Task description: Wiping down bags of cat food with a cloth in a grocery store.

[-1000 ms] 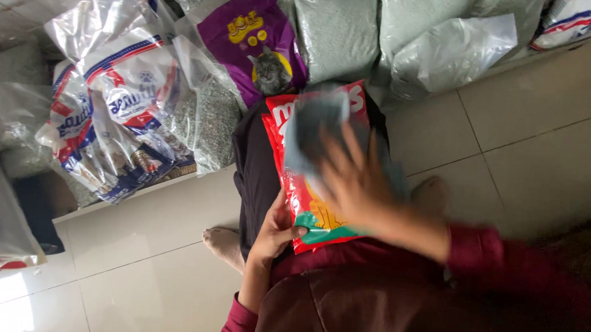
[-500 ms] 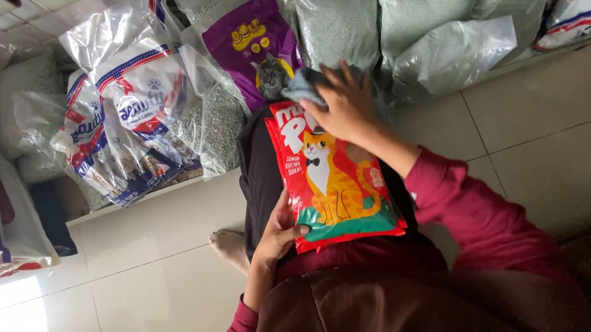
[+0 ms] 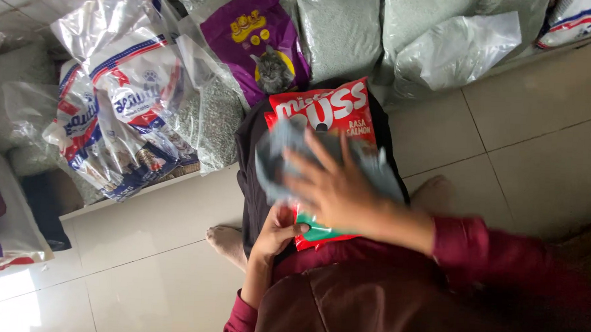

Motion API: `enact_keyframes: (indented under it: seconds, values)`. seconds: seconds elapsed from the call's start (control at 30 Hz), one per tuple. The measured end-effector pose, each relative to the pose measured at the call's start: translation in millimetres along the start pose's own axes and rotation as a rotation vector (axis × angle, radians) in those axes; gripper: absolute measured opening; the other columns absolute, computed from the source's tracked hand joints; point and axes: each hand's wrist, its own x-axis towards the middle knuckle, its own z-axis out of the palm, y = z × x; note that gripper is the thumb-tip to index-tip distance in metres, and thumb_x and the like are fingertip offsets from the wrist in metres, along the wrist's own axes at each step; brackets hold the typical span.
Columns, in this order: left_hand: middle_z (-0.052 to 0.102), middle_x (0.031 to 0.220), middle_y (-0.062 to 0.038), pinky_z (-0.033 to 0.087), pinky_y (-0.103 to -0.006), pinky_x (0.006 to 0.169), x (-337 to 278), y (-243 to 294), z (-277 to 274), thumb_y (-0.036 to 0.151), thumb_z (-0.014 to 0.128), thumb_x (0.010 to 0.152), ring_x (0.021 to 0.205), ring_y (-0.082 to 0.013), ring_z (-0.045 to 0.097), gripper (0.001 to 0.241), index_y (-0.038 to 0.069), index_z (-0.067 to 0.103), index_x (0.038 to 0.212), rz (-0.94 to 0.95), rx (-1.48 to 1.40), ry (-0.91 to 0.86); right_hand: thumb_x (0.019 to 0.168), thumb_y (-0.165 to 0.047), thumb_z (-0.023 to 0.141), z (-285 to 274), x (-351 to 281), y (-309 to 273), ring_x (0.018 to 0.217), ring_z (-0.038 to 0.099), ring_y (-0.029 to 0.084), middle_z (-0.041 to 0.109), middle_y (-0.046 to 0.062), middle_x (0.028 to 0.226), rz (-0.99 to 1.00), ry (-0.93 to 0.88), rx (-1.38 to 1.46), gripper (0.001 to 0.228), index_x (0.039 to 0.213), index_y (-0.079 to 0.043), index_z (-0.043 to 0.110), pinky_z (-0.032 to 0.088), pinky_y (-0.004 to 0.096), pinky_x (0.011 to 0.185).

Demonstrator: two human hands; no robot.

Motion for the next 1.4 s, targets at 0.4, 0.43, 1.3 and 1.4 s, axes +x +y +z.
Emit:
enact_keyframes:
  seconds: [0.4, 0.43, 1.3, 1.4]
  values:
    - [0.044, 0.158, -0.016, 0.041, -0.0395, 0.119, 1, -12, -15, -0.019, 0.072, 0.08, 0.144, -0.0253, 0.046, 0.098, 0.0, 0.024, 0.163, 0.105, -0.007, -0.16, 0.091, -0.049, 0.067, 0, -2, 3, 0.154, 0.016, 0.05, 0.028, 0.017, 0.167, 0.24, 0.066, -0.125, 0.047, 0.125, -0.017, 0.071, 0.016, 0.088, 0.107]
    - [0.049, 0.152, -0.021, 0.046, -0.0421, 0.116, 2, -32, -40, -0.019, 0.073, 0.083, 0.139, -0.0293, 0.052, 0.091, -0.003, 0.03, 0.162, 0.077, 0.006, -0.147, 0.085, -0.048, 0.069, -10, -18, -22, 0.152, 0.012, 0.054, 0.024, 0.018, 0.167, 0.198, 0.019, -0.093, 0.048, 0.123, -0.02, 0.071, 0.015, 0.092, 0.103]
    - [0.049, 0.151, -0.015, 0.051, -0.0401, 0.107, 1, -8, -8, -0.019, 0.07, 0.079, 0.133, -0.0255, 0.056, 0.097, 0.003, 0.025, 0.162, 0.04, 0.007, -0.03, 0.083, -0.051, 0.068, 0, -32, -27, 0.147, 0.007, 0.058, 0.022, 0.016, 0.163, 0.092, -0.022, -0.036, 0.049, 0.126, -0.027, 0.071, 0.011, 0.099, 0.083]
    - [0.045, 0.156, -0.013, 0.045, -0.0371, 0.113, 2, 20, 27, -0.019, 0.07, 0.078, 0.139, -0.0225, 0.051, 0.101, 0.004, 0.022, 0.164, 0.096, 0.003, -0.131, 0.088, -0.051, 0.065, 19, 10, 38, 0.148, 0.01, 0.057, 0.028, 0.013, 0.164, 0.219, -0.023, -0.057, 0.045, 0.124, -0.025, 0.072, 0.013, 0.097, 0.089]
